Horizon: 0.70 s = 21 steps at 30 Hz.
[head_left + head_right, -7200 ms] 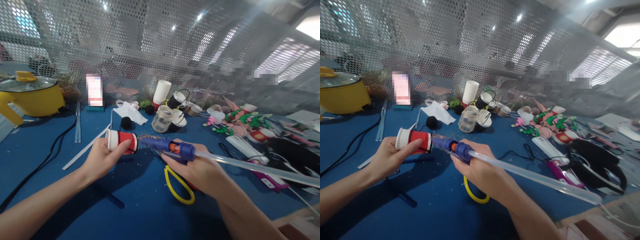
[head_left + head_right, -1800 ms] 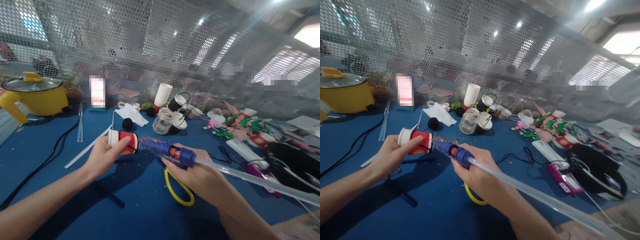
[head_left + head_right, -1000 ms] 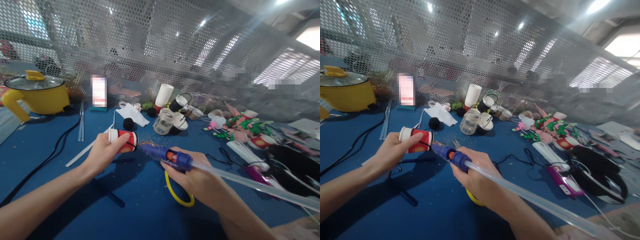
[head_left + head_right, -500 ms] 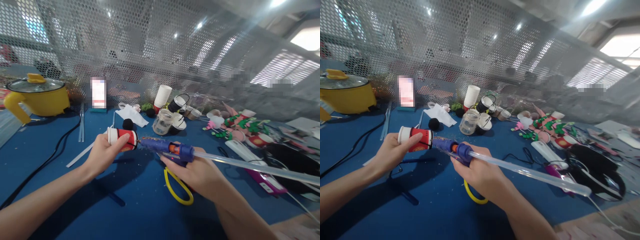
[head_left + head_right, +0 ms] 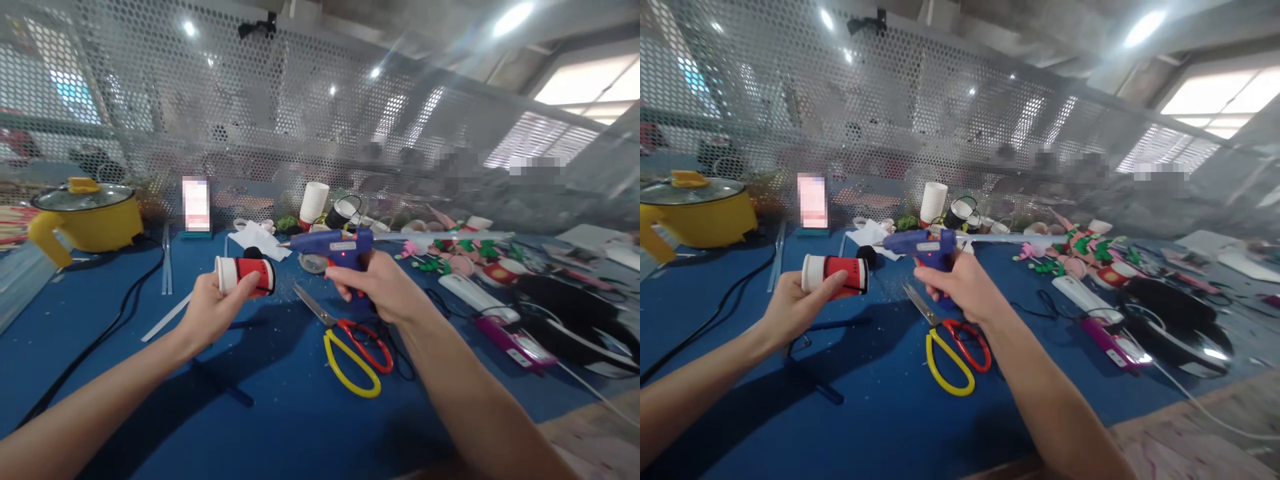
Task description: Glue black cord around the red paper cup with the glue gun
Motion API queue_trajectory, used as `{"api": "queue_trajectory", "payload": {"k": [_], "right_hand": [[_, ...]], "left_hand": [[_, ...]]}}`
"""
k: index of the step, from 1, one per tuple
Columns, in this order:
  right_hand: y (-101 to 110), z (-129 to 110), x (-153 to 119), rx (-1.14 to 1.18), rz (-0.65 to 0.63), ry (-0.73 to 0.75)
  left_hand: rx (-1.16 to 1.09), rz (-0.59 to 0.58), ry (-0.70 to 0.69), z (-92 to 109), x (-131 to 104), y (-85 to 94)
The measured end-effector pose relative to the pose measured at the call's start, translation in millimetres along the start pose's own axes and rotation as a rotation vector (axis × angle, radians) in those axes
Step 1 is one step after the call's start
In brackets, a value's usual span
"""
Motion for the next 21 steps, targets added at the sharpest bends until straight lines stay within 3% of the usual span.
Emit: {"api": "queue_trajectory", "payload": {"k": [3, 6, 14, 21], "right_hand": [[10.3, 11.3, 20.9, 0.186, 0.148, -0.031], [20.7, 25.7, 42.6, 0.229, 0.307, -0.086], [18.0, 52.6, 88.5, 0.127, 0.272, -0.281], [15.4, 59.3, 100.7, 0.001, 0.230, -0.384]], "left_hand": [[-0.035, 0.030, 0.078, -0.5, 3.6, -0.6], [-0.041, 0.062, 0.119, -0.3, 4.5, -1.3], [-0.062, 0.047, 0.141, 3.3, -7.1, 0.2], [-0.066, 0.014, 0.186, 4.7, -15.4, 2.4]]}}
Point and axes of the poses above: each hand's wrist, its own x-axis towards the middle knuckle, its own y-axis out of the back of the hand, z = x × y, the point moved 2 cm from there along x, towards the middle knuckle, and after that the axes turned 8 degrees about -x, right-handed, at the moved point
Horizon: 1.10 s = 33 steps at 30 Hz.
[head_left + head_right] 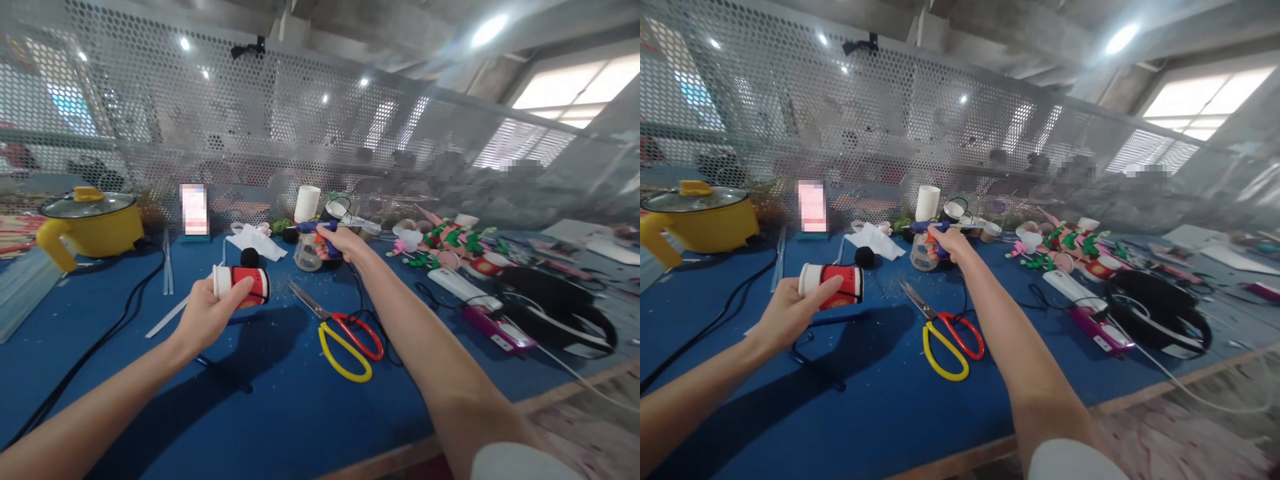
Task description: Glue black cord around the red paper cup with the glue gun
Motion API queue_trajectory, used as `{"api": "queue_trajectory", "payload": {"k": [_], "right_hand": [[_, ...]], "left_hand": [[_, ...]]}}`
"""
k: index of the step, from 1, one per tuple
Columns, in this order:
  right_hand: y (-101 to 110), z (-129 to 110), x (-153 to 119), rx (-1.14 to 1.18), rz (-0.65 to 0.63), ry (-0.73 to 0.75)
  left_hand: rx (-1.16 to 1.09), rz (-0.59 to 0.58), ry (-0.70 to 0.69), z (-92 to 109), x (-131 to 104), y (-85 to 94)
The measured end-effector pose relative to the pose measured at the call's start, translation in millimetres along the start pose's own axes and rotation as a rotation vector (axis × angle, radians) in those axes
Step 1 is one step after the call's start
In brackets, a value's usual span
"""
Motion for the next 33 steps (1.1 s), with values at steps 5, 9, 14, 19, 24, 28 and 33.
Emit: {"api": "queue_trajectory", "payload": {"k": [5, 9, 14, 19, 24, 28, 33], "right_hand": [[12.9, 0.6, 0.2, -0.178, 0.058, 0.038], [23.6, -11.3, -21.2, -0.364, 0.227, 0.137], [-1.2, -41.1, -99.3, -0.530, 0.210, 0.811], [-47.5, -40.1, -155.1, -0.707, 0.030, 1.095], [-63.7, -27.5, -151.1, -0.667, 0.072, 0.989], [-60.6, -25.5, -144.8, -0.496, -0.096, 0.884], [-51.1, -25.0, -138.6, -0.242, -0.196, 0.717]], "left_hand": [[-0.001, -0.017, 0.019, 4.4, -1.3, -0.6], [-0.016, -0.024, 0.016, 8.8, -3.3, -1.7], [-0.054, -0.083, 0.054, 7.1, -4.5, -7.4], [-0.030, -0.092, 0.104, -2.7, -2.4, -10.4], [-0.064, -0.147, 0.192, -13.0, -3.0, -12.6], [-0.089, -0.172, 0.226, -13.6, -5.0, -13.8], [-0.118, -0.206, 0.268, -11.6, -7.8, -13.2]]}}
Point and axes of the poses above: each hand's wrist, its own x-axis towards the middle knuckle, its own y-axis out of the back of the hand, z = x × y, the point moved 2 cm from there along x, towards the middle knuckle, and after that the axes turned 8 degrees about -x, right-handed, at the moved point
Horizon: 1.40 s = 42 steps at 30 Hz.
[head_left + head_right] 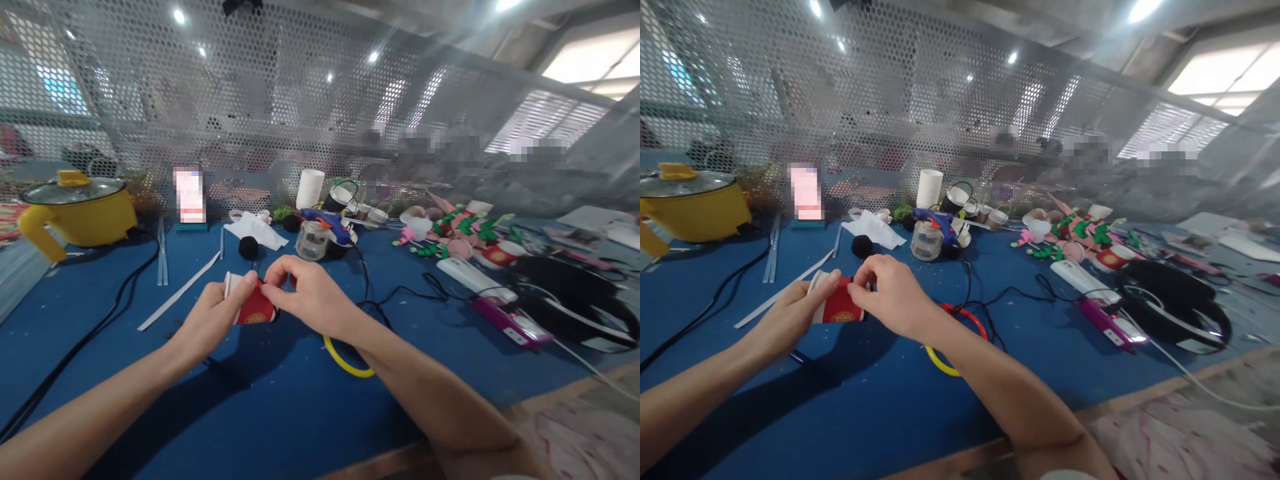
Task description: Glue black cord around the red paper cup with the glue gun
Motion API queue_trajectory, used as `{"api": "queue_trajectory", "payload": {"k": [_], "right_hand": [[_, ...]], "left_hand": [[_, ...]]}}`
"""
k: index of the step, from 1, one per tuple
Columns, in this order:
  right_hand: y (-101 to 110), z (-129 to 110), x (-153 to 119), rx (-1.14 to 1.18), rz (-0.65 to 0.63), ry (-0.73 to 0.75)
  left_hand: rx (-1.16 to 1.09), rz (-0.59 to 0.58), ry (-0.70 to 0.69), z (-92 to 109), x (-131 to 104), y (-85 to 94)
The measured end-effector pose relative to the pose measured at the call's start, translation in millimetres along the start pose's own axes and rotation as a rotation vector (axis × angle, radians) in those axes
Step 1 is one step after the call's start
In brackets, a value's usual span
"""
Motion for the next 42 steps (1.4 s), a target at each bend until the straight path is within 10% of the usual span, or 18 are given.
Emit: {"api": "queue_trajectory", "payload": {"k": [9, 42], "right_hand": [[10.3, 11.7, 7.5, 0.466, -0.095, -0.101], [20.6, 11.0, 5.6, 0.326, 0.056, -0.145]], "left_hand": [[-0.189, -0.012, 0.072, -2.1, -0.1, -0.9], [-0.292, 0.035, 0.160, 1.9, -1.7, -4.2]]}}
Point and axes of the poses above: each hand's wrist, its own x-axis towards the middle knuckle, its own y-axis out of the back of the hand, z = x × y, the point moved 2 cm from there along x, towards the middle knuckle, and after that the axes turned 8 degrees about -x, right-handed, at the moved point
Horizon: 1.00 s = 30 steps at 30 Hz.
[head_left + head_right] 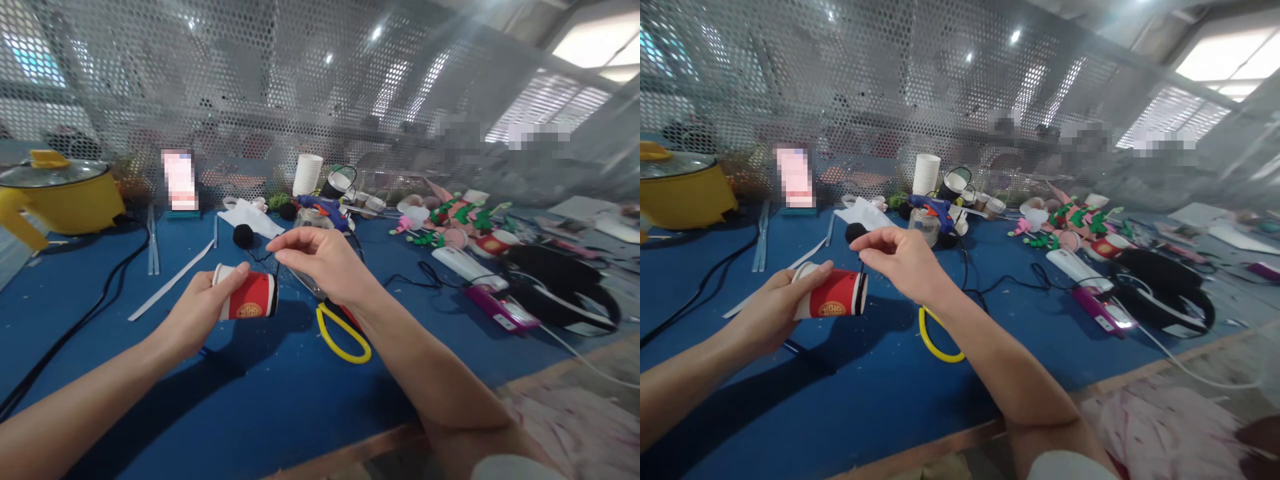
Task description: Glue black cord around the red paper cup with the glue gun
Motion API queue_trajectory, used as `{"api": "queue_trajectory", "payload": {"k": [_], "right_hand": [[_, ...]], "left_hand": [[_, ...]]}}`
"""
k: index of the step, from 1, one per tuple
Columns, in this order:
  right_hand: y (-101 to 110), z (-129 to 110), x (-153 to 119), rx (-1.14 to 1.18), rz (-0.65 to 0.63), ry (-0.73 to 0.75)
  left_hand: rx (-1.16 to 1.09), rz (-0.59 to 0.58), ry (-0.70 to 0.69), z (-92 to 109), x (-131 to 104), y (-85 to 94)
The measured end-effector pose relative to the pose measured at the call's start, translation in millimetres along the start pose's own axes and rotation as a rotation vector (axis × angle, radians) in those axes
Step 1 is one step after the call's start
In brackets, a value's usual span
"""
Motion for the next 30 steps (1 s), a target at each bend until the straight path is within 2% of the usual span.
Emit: {"api": "queue_trajectory", "payload": {"k": [18, 30], "right_hand": [[-4.6, 4.7, 1.8, -0.019, -0.068, -0.043], [-6.1, 7.1, 2.2, -0.062, -0.094, -0.016]], "left_hand": [[0.075, -0.047, -0.122, -1.9, -6.4, 0.9], [0.065, -0.057, -0.169, -2.4, -6.3, 3.5]]}}
Point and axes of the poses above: each hand's wrist, its own x-axis towards the middle knuckle, its own y-axis out of the back of the hand, z = x × y, the point moved 2 cm from there along x, towards the middle knuckle, and after that the axes turned 8 degrees about -x, right-handed, at the moved point
